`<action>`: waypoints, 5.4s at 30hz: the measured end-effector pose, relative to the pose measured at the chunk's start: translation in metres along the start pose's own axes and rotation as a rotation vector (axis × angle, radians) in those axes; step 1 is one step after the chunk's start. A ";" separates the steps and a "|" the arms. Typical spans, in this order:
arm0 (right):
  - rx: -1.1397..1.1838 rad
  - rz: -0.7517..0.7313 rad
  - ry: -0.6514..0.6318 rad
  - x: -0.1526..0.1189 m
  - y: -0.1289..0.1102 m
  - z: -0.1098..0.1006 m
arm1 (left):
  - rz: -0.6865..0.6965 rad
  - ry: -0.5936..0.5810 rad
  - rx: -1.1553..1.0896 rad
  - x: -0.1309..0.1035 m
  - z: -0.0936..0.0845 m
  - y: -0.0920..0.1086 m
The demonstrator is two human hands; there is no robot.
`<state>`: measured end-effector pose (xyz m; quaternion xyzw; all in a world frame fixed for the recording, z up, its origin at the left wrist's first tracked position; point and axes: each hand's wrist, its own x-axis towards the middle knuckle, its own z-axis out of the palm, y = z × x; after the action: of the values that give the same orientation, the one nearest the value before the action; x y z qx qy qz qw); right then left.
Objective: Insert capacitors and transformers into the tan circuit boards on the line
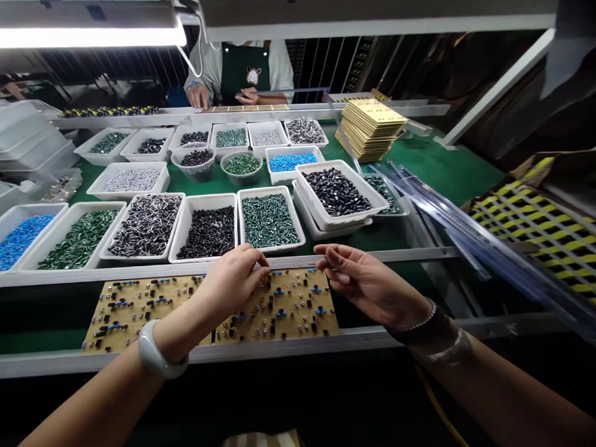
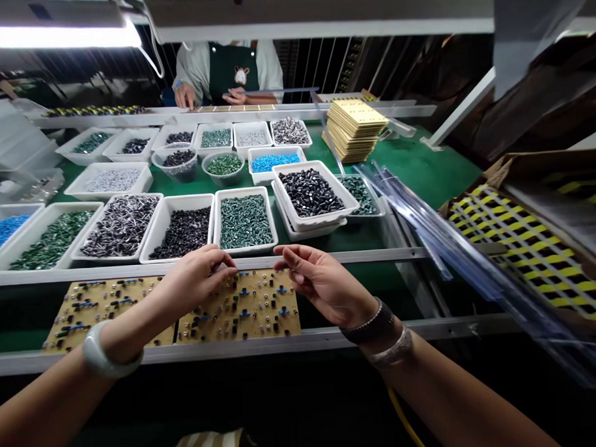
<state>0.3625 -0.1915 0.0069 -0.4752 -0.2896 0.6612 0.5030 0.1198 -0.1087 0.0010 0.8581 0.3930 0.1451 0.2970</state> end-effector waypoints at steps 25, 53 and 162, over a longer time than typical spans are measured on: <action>-0.379 -0.097 -0.026 0.006 0.002 -0.007 | -0.212 0.005 -0.470 -0.008 0.001 0.018; -1.326 -0.407 -0.049 0.015 -0.011 -0.001 | -0.718 0.161 -1.623 -0.018 -0.010 0.025; -1.436 -0.542 -0.153 -0.014 0.010 -0.001 | -0.433 -0.120 -0.927 -0.047 0.000 0.014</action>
<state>0.3601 -0.2077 0.0025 -0.5506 -0.7879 0.1958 0.1944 0.0974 -0.1517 0.0086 0.5419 0.4383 0.1898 0.6915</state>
